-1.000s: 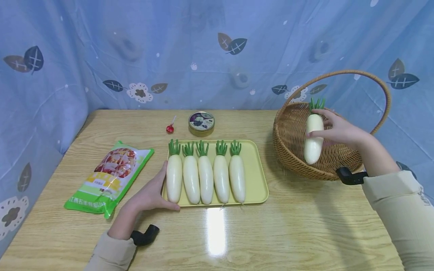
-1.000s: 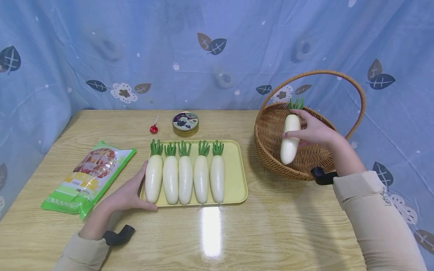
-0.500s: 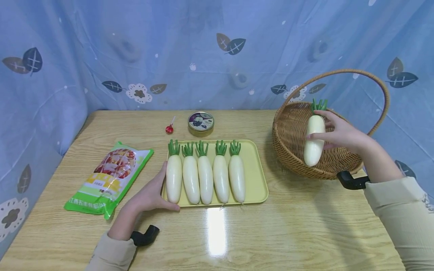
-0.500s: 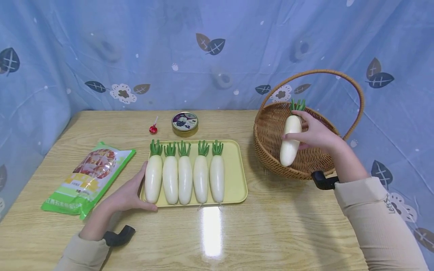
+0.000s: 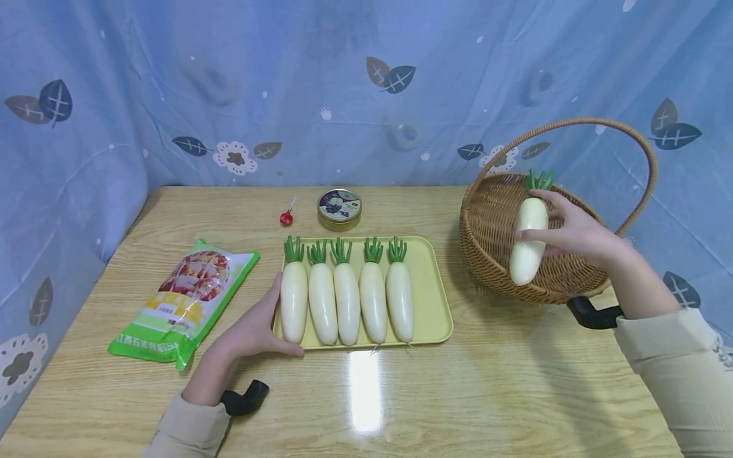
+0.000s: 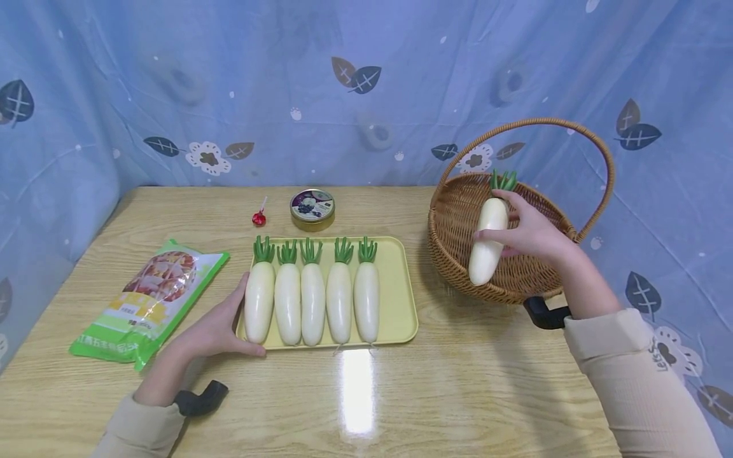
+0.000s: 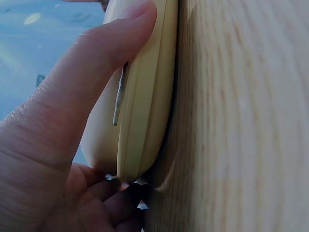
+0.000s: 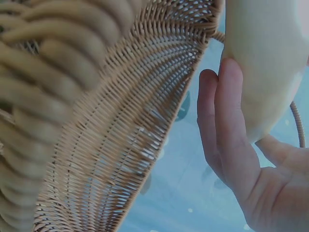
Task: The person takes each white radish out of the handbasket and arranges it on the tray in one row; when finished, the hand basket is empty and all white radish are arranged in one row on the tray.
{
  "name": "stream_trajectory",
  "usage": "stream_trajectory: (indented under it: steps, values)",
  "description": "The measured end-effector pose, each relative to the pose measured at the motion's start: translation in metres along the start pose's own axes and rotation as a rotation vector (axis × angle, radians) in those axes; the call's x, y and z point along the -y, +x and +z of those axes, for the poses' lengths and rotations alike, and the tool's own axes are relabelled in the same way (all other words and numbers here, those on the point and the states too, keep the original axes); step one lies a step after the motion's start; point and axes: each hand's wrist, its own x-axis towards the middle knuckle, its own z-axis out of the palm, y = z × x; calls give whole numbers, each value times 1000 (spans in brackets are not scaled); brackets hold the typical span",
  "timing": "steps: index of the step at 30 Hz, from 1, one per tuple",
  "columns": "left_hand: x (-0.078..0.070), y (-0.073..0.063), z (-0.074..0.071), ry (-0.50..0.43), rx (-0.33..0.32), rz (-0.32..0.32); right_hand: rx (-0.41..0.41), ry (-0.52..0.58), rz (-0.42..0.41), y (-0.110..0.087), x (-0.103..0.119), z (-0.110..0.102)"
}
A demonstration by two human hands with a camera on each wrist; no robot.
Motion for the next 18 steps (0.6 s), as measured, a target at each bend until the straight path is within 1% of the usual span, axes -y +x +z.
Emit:
stream_trajectory:
  steps: [6,18]
  values:
    - [0,0,0,5,0,-4,5,8,-13,-3,2,5]
    - [0,0,0,3,0,-7,19,8,-70,-10,9,23]
